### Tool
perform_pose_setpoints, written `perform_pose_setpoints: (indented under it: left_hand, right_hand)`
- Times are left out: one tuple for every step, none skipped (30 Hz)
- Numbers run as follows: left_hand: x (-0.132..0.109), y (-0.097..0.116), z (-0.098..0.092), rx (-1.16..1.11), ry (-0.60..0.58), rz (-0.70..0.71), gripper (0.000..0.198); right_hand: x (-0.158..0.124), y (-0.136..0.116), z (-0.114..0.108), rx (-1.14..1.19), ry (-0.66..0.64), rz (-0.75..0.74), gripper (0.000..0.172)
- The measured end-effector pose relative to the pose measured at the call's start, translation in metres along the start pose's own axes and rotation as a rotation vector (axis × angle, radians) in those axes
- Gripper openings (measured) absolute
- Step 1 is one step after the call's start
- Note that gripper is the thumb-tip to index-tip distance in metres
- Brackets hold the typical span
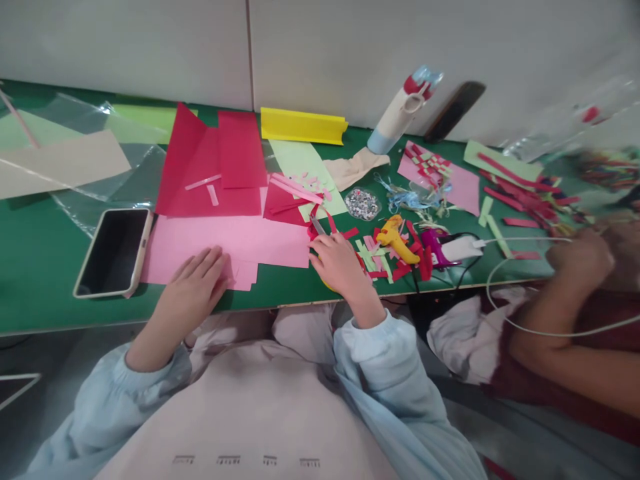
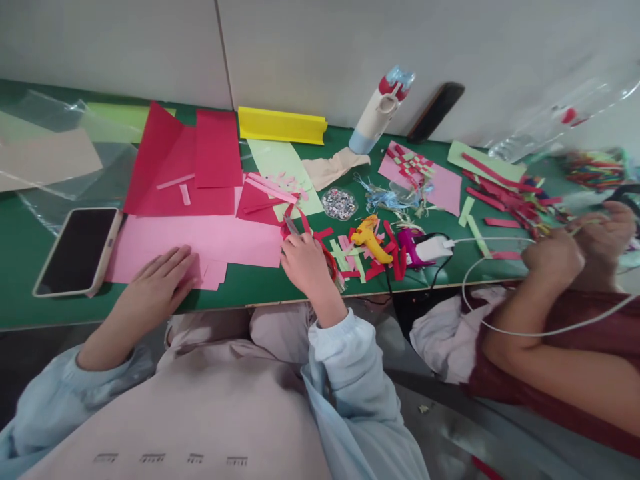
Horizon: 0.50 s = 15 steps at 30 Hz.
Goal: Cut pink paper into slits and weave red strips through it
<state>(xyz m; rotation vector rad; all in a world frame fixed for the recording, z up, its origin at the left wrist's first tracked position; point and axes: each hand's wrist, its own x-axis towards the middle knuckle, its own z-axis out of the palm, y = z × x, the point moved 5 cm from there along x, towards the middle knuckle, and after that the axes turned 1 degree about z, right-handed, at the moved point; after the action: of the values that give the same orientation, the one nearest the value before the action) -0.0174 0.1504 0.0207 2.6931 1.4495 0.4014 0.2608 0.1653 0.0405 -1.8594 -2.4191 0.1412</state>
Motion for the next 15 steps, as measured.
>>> perform_pose_setpoints:
  left_hand:
    - [-0.001,0.002,0.000,0.000,0.002,0.000,0.051]
    - [-0.003,0.004,0.000,0.002,0.008,0.003,0.050]
    - [-0.004,0.006,0.000,0.010,0.016,0.009,0.049]
    - [-0.006,0.009,-0.001,0.023,0.026,0.018,0.048]
    - [-0.008,0.013,-0.001,0.040,0.037,0.030,0.046]
    - [-0.010,0.016,-0.002,0.057,0.051,0.043,0.044]
    - [-0.013,0.020,-0.004,0.071,0.070,0.057,0.042]
    - [-0.015,0.023,-0.005,0.080,0.091,0.073,0.040]
    - [-0.018,0.026,-0.006,0.084,0.108,0.091,0.038]
    - [-0.021,0.029,-0.008,0.085,0.121,0.109,0.036]
    - [-0.023,0.031,-0.009,0.084,0.130,0.126,0.035]
    - [-0.026,0.033,-0.010,0.083,0.137,0.141,0.035]
    - [-0.028,0.034,-0.011,0.081,0.142,0.152,0.035]
    - [-0.030,0.035,-0.012,0.078,0.146,0.160,0.035]
    - [-0.032,0.035,-0.013,0.075,0.152,0.162,0.036]
  right_hand:
    - [-0.002,0.003,0.002,0.011,0.015,0.003,0.028]
    - [-0.005,0.005,0.003,0.027,0.029,0.005,0.028]
    - [-0.006,0.007,0.004,0.044,0.040,0.006,0.027]
    - [-0.008,0.008,0.005,0.061,0.048,0.009,0.027]
    - [-0.009,0.009,0.006,0.074,0.052,0.012,0.026]
    - [-0.010,0.009,0.005,0.084,0.055,0.016,0.025]
    - [-0.011,0.009,0.004,0.091,0.058,0.018,0.025]
    - [-0.012,0.008,0.003,0.096,0.064,0.018,0.025]
    - [-0.013,0.006,0.001,0.101,0.071,0.017,0.026]
    - [-0.014,0.004,-0.001,0.108,0.083,0.016,0.026]
    - [-0.016,0.001,-0.003,0.118,0.097,0.013,0.026]
    - [-0.017,-0.003,-0.005,0.129,0.111,0.007,0.026]
    - [-0.019,-0.006,-0.006,0.139,0.121,0.002,0.026]
    - [-0.021,-0.010,-0.007,0.147,0.127,-0.004,0.027]
    - [-0.023,-0.014,-0.007,0.152,0.129,-0.010,0.027]
